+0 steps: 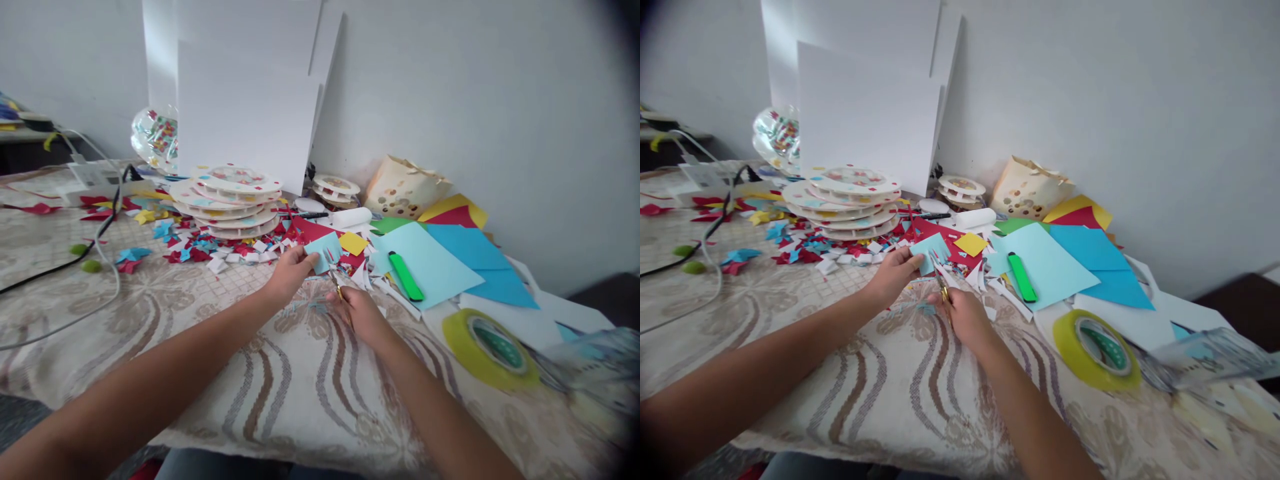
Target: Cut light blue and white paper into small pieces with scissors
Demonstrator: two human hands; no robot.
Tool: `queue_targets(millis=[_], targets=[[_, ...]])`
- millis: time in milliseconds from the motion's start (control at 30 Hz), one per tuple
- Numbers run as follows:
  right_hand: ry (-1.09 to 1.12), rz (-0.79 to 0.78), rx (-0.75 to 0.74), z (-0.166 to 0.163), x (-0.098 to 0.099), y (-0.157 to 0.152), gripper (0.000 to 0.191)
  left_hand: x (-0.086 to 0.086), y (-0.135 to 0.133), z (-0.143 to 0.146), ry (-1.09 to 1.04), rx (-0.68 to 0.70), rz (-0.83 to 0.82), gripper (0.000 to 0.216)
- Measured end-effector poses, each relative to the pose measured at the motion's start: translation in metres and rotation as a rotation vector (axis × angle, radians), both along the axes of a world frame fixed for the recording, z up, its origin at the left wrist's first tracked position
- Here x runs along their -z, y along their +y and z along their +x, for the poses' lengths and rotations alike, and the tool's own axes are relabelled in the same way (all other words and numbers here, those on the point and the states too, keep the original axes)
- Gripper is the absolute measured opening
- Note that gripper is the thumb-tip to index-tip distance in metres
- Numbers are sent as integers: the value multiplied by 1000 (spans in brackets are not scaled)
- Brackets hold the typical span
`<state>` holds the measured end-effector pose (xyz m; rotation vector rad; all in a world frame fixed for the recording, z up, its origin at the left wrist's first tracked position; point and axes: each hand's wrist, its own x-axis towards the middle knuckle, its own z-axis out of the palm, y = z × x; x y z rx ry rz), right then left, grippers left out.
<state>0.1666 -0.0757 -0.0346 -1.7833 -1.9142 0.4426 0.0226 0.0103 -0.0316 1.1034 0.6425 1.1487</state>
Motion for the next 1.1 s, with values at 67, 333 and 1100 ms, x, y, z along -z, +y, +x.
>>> queue_targets(millis=[67, 333, 1100], targets=[[6, 9, -3, 0, 1, 1, 42, -2, -1, 0, -13, 8, -9, 22], [93, -47, -35, 1, 0, 2, 44, -11, -1, -4, -89, -75, -8, 20], [328, 78, 129, 6, 7, 3, 50, -7, 5, -6, -133, -125, -41, 16]])
